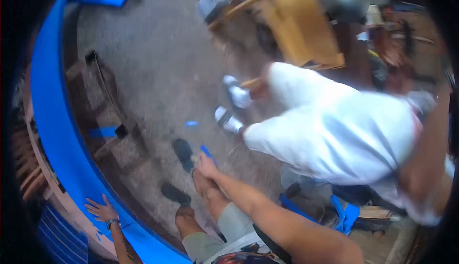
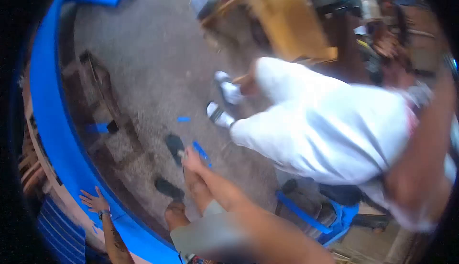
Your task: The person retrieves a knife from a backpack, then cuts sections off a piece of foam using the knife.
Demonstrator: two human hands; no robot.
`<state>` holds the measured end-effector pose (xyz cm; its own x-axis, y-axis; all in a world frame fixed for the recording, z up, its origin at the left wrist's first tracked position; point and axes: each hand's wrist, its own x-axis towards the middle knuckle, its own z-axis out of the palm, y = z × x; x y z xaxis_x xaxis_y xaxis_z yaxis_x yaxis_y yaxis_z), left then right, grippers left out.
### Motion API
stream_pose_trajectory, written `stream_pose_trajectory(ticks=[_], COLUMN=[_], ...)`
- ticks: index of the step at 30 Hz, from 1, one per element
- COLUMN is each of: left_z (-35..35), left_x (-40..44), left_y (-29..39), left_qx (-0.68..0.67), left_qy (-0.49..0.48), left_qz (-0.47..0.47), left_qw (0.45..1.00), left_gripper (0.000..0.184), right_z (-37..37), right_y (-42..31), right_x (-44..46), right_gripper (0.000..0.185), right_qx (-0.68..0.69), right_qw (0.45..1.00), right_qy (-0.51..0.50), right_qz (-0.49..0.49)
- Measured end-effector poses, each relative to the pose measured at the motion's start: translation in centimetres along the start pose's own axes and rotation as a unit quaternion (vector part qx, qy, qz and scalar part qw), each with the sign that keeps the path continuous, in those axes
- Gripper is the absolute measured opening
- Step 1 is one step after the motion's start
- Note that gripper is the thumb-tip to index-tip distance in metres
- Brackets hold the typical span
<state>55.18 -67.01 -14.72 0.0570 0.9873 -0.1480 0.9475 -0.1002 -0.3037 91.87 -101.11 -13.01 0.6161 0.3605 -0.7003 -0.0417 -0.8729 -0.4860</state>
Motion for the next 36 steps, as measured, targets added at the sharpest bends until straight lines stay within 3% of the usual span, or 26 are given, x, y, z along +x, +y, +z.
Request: stream_pose_trajectory(ticks=[1, 2, 3, 4, 5, 6, 7, 8, 9, 10, 12, 13, 14, 15, 16, 17, 22, 25, 31, 34, 36], left_z=[-1.2, -4.1, -7.5, -5.9, -4.4, -10.6, -17.6, -26.6, -31.5, -38.3, -52.6, -57.9, -61.9, -64.9, -67.5, -69.2, -72.6, -73.5, -74.0, -76.4, -77.5], left_x=[0.3, -0.4, -1.0, -2.3, -3.0, -6.4, -10.2, -13.5, -16.8, -20.5, -25.9, -28.0, -30.9, -32.1, -31.9, -31.7, -29.1, -27.9, -24.3, -21.8, -20.7], left_y=[0.5, 2.4, 3.0, 3.0, 2.5, 4.3, 5.5, 6.2, 6.2, 5.7, 2.7, 0.4, -1.7, -2.3, -2.7, -2.3, 4.4, 9.5, 21.7, 26.2, 28.1], left_qx=[-0.005, -0.030, -0.052, -0.209, -0.351, -0.515, -0.597, -0.635, -0.715, -0.758, -0.827, -0.844, -0.895, -0.897, -0.887, -0.878, -0.849, -0.847, -0.850, -0.846, -0.843], left_qy=[-0.077, -0.147, -0.219, -0.246, -0.258, -0.218, -0.217, -0.140, -0.175, -0.194, -0.181, -0.177, -0.200, -0.209, -0.211, -0.212, -0.233, -0.229, -0.154, -0.113, -0.080], left_qz=[-0.014, -0.026, -0.038, 0.023, 0.090, 0.135, 0.165, 0.199, 0.231, 0.228, 0.333, 0.397, 0.376, 0.386, 0.410, 0.430, 0.471, 0.473, 0.485, 0.501, 0.511], left_qw=[0.997, 0.988, 0.974, 0.946, 0.896, 0.818, 0.754, 0.733, 0.637, 0.580, 0.416, 0.315, 0.135, 0.050, 0.019, -0.002, 0.048, 0.079, 0.132, 0.145, 0.146], left_gripper=[0.086, 0.085, 0.084, 0.079, 0.074, 0.063, 0.053, 0.035, 0.025, 0.021, 0.017, 0.013, 0.009, 0.009, 0.009, 0.010, 0.014, 0.017, 0.024, 0.028, 0.031], right_z=[-0.7, -3.3, -4.0, -4.4, -6.1, -7.0, -8.4, -10.6, -11.4, -13.1, -15.9, -17.0, -17.8, -18.4, -19.0, -19.9, -23.3, -22.3, -35.9, -41.8, -46.3], right_y=[-0.2, -1.7, -0.6, 0.9, -0.7, 0.1, -0.5, -3.2, -1.3, -2.3, -3.2, -2.5, -1.7, -0.1, 1.4, 1.7, 0.5, 4.3, -5.0, -3.0, -3.4], right_x=[-2.9, -6.2, -8.3, -10.4, -14.2, -17.0, -20.5, -23.5, -25.5, -28.8, -33.1, -34.3, -35.2, -34.4, -34.4, -34.1, -32.5, -27.1, -20.8, -12.1, -6.7], right_gripper=[0.042, 0.043, 0.045, 0.047, 0.046, 0.048, 0.050, 0.051, 0.052, 0.051, 0.049, 0.048, 0.047, 0.048, 0.048, 0.047, 0.044, 0.029, 0.045, 0.050, 0.049], right_qx=[-0.021, -0.034, -0.072, -0.057, -0.090, -0.111, -0.104, -0.118, -0.141, -0.163, -0.174, -0.183, -0.190, -0.180, -0.168, -0.147, -0.065, 0.062, -0.072, -0.154, -0.207], right_qw=[0.999, 0.999, 0.996, 0.995, 0.994, 0.991, 0.987, 0.992, 0.989, 0.986, 0.984, 0.983, 0.981, 0.983, 0.984, 0.986, 0.992, 0.978, 0.996, 0.988, 0.975], right_qy=[0.027, -0.035, -0.042, -0.045, -0.036, -0.021, 0.012, -0.020, -0.018, -0.011, 0.005, 0.009, 0.015, 0.029, 0.051, 0.070, 0.094, 0.199, 0.030, 0.020, 0.041], right_qz=[-0.038, 0.003, -0.045, -0.063, -0.044, -0.068, -0.125, -0.042, -0.035, -0.024, 0.031, 0.030, 0.030, 0.028, 0.020, 0.021, 0.044, -0.026, 0.033, 0.026, -0.064])
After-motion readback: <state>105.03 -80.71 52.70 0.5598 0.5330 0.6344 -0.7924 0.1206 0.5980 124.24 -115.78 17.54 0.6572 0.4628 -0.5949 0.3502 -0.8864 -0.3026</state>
